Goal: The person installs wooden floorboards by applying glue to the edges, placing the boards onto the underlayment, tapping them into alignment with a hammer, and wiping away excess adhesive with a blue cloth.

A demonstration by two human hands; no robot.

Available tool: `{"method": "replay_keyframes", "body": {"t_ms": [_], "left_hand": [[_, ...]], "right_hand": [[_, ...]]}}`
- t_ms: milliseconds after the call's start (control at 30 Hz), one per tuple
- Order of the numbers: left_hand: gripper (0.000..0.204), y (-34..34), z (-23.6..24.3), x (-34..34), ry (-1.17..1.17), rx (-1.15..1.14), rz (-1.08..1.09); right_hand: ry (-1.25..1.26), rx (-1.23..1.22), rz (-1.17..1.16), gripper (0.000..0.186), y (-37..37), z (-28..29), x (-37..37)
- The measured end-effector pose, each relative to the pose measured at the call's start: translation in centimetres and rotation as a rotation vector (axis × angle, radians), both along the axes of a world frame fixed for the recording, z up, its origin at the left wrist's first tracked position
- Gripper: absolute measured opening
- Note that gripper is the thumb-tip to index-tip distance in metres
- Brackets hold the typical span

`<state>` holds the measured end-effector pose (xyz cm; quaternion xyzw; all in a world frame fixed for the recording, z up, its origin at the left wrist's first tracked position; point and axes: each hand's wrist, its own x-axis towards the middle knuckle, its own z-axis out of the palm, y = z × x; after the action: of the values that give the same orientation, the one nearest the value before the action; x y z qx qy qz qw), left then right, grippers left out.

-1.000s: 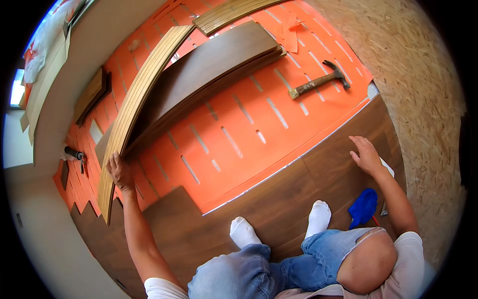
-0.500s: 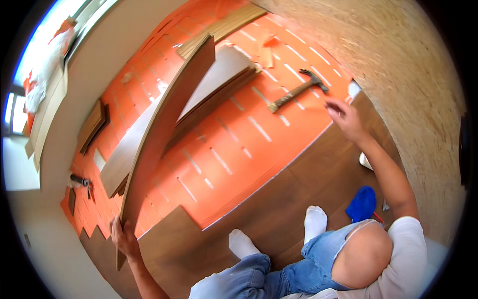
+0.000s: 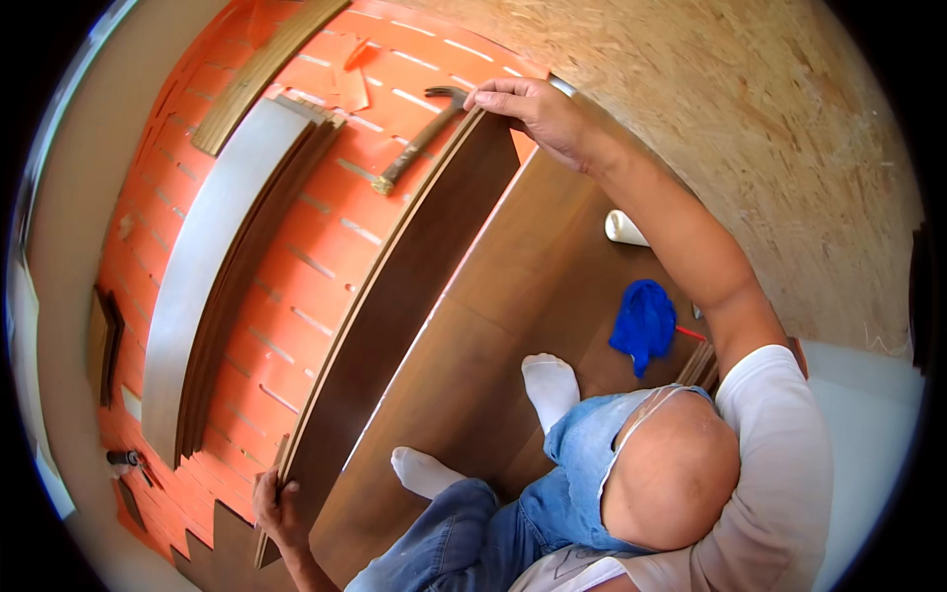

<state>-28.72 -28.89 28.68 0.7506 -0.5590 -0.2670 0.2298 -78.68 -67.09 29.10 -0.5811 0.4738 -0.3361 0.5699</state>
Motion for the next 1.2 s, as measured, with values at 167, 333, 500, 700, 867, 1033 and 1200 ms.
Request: {"method": "replay_keyframes", "body": {"t_ms": [167,333,500,700,867,1033,1200], "left_hand": [[0.027,-1.9,-1.6,-1.5,0.022,-0.018,-0.081],[0.025,-3.4,-1.7,-2.3,0.013,-0.011,-0.133],[0.024,-3.6,-2.3,-2.1,0.039,0.037,-0.158],[0.025,-4.2,-4.4,-3.7,0.163,0.238,-0.1],[0.027,-6.0,-6.2,-5.5,0.35,0.321,-0.044],[0.027,-9.6,-9.9,-8.7,0.423,0.345,-0.08],[0.032,-8.8,-10.4,-8.7,0.345,0.442,-0.012]], "right_hand": [[0.091,0.013,-0.139,0.027,1.3,-1.9,-3.1],[0.009,0.069,-0.351,0.026,2.1,-2.4,-5.0],[0.148,-0.247,-0.453,0.025,4.1,-3.3,-10.2],[0.897,0.191,0.586,0.02,17.9,-4.3,-18.8],[0.818,0.137,0.011,0.024,18.3,-6.8,-15.7],[0.727,-0.15,-0.219,0.027,10.8,-10.0,-17.4],[0.766,-0.51,-0.281,0.029,-0.7,-10.3,-10.3]]}}
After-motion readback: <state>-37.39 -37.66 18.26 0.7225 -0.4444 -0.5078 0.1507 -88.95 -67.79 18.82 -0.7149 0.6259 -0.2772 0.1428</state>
